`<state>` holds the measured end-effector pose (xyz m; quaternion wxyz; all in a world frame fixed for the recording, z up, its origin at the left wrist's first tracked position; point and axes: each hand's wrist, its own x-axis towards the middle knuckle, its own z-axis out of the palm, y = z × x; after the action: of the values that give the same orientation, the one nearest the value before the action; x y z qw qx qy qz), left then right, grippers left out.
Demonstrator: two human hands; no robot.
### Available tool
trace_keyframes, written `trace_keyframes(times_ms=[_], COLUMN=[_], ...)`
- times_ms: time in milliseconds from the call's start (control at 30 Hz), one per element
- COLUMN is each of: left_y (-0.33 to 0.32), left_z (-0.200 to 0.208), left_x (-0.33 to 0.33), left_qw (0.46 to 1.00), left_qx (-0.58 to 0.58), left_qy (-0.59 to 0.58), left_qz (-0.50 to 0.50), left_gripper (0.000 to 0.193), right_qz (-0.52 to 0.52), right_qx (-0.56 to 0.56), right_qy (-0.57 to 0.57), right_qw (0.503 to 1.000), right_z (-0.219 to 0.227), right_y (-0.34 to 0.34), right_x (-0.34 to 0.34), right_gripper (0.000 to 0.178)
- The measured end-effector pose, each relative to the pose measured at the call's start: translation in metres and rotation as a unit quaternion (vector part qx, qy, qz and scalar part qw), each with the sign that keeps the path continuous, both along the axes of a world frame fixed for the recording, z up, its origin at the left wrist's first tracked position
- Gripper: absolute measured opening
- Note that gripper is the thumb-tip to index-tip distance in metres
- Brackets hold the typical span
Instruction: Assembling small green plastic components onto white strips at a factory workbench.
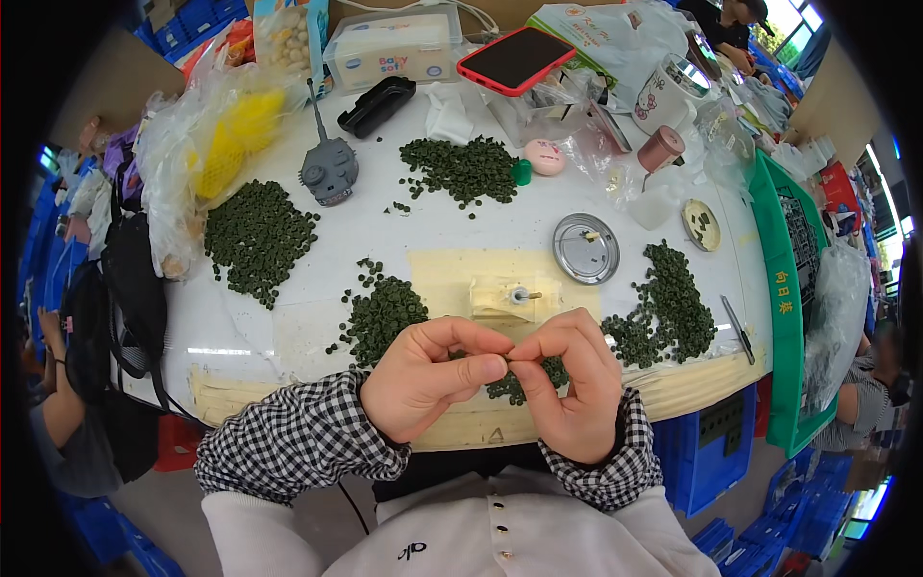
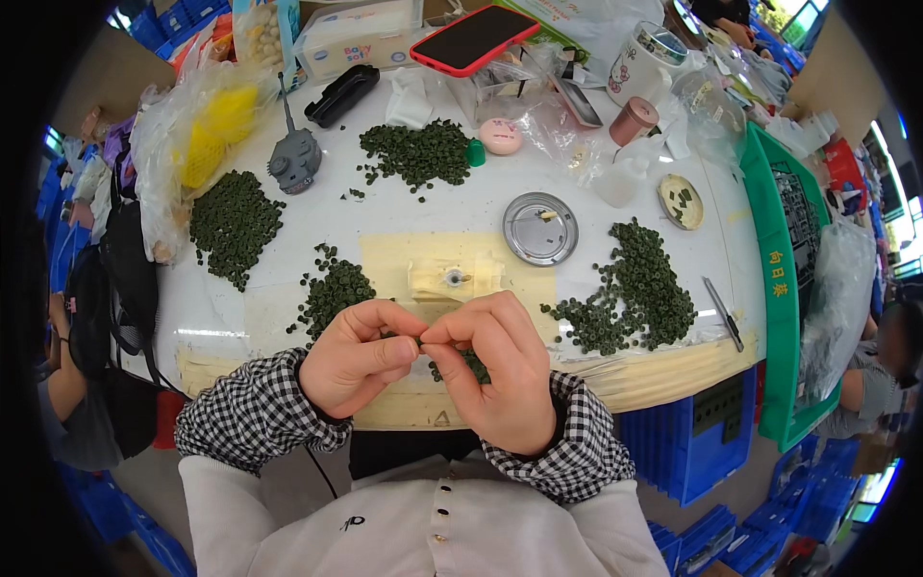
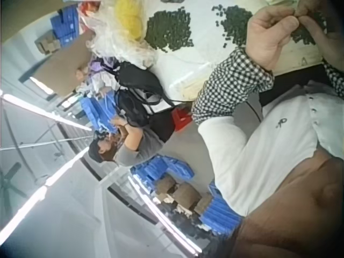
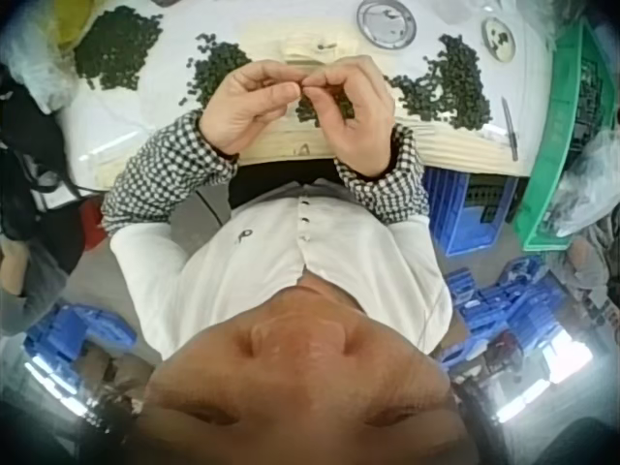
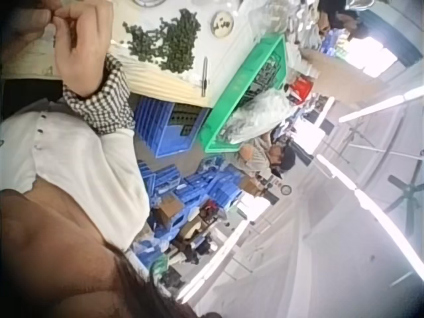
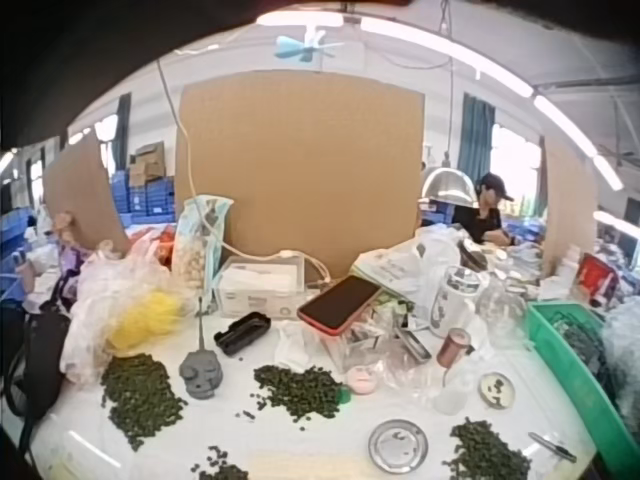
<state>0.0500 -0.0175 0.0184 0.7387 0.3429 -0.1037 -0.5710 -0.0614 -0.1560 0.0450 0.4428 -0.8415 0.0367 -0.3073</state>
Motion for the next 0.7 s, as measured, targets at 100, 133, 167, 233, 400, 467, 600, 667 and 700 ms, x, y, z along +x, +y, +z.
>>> trace_keyframes(times_ms=[100, 133, 167, 233, 400, 467, 600, 667, 700], left_y=[0.001, 0.001, 0.002, 0.002, -0.002, -0.001, 0.002, 0.001, 0.001], left_z=[-0.003, -0.003, -0.001, 0.004, 0.010, 0.009, 0.003, 0.004, 0.004], left_x=[0.001, 0.002, 0.002, 0.004, 0.003, 0.003, 0.006, 0.006, 0.005], left_qw=[1.000, 1.000, 1.000, 0.998, 0.995, 0.996, 0.996, 0.997, 0.998], left_qx=[-0.002, -0.003, -0.007, -0.015, 0.013, 0.014, 0.001, 0.002, 0.004], left_qy=[-0.015, -0.020, -0.004, 0.028, 0.077, 0.058, 0.012, 0.001, -0.007], left_qz=[-0.013, -0.020, -0.029, -0.048, -0.062, -0.074, -0.083, -0.074, -0.068], left_gripper=[0.016, 0.016, 0.015, 0.014, 0.015, 0.015, 0.015, 0.015, 0.014], right_qz=[0.022, 0.032, 0.042, 0.052, 0.051, 0.048, 0.035, 0.026, 0.030], right_qx=[-0.010, -0.008, -0.005, 0.013, -0.004, -0.023, -0.007, 0.021, 0.046], right_qy=[0.014, 0.024, 0.033, 0.040, 0.044, 0.045, 0.038, 0.030, 0.032], right_qw=[1.000, 0.999, 0.999, 0.998, 0.998, 0.998, 0.999, 0.999, 0.998], right_z=[-0.001, 0.000, 0.001, 0.002, 0.003, 0.001, 0.003, 0.003, 0.003], right_y=[0.000, -0.001, -0.002, -0.004, -0.007, -0.008, -0.008, -0.008, -0.008], right_x=[-0.001, -0.002, -0.003, -0.005, -0.006, -0.006, -0.006, -0.007, -0.007], right_gripper=[0.013, 0.012, 0.012, 0.012, 0.012, 0.013, 0.012, 0.012, 0.012])
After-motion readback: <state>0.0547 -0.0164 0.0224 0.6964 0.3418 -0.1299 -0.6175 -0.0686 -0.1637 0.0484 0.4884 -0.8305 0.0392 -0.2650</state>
